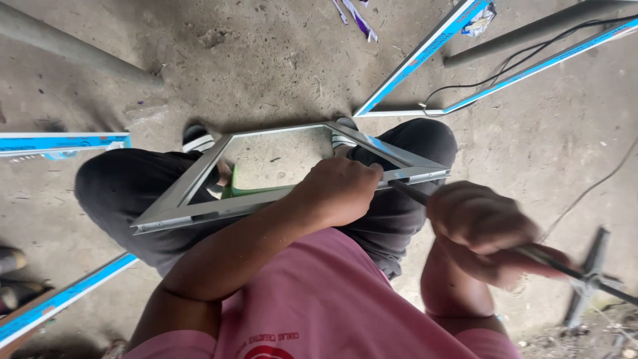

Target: Assembling aluminum window frames by drilling holes, riveting joints, and smoothing edges.

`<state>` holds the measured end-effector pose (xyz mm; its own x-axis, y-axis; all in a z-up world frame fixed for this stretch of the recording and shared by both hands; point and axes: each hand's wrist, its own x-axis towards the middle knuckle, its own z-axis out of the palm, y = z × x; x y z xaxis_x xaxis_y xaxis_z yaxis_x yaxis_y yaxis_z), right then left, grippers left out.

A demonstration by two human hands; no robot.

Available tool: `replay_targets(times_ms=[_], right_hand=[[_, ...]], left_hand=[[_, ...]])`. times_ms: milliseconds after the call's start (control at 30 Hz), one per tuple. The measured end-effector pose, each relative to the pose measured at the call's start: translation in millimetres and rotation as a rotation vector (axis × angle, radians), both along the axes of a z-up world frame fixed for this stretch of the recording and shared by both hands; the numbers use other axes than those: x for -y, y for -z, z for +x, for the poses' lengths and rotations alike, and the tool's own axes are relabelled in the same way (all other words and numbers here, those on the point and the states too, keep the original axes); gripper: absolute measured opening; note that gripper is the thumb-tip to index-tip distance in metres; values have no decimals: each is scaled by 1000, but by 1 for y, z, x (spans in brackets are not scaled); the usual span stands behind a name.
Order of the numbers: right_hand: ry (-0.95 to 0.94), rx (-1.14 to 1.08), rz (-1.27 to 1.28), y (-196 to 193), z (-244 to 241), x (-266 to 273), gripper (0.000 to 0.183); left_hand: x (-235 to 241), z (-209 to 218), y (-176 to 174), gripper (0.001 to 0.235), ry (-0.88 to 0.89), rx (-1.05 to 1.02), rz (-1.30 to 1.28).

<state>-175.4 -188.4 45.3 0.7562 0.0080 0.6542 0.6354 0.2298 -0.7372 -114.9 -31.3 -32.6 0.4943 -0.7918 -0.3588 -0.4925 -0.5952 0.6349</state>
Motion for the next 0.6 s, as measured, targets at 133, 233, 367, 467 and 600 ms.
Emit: replay_targets(times_ms=[133, 233, 367, 467, 600], right_hand=[[171, -17, 3, -5, -11, -1, 46], [302, -110, 45, -9, -13, -19, 54], [264, 67, -24, -16, -13, -3, 46], [235, 90, -58, -7, -6, -10, 51], [123, 29, -55, -14, -2, -14, 54]], left_hand=[[-7, 5, -12, 23, -41, -7, 26], [-10, 9, -10, 22, -54, 8, 36], [-13, 6, -6, 22, -49, 59, 39], [-13, 5, -4, 23, -41, 33, 42], [-11, 5, -8, 25, -42, 10, 54]])
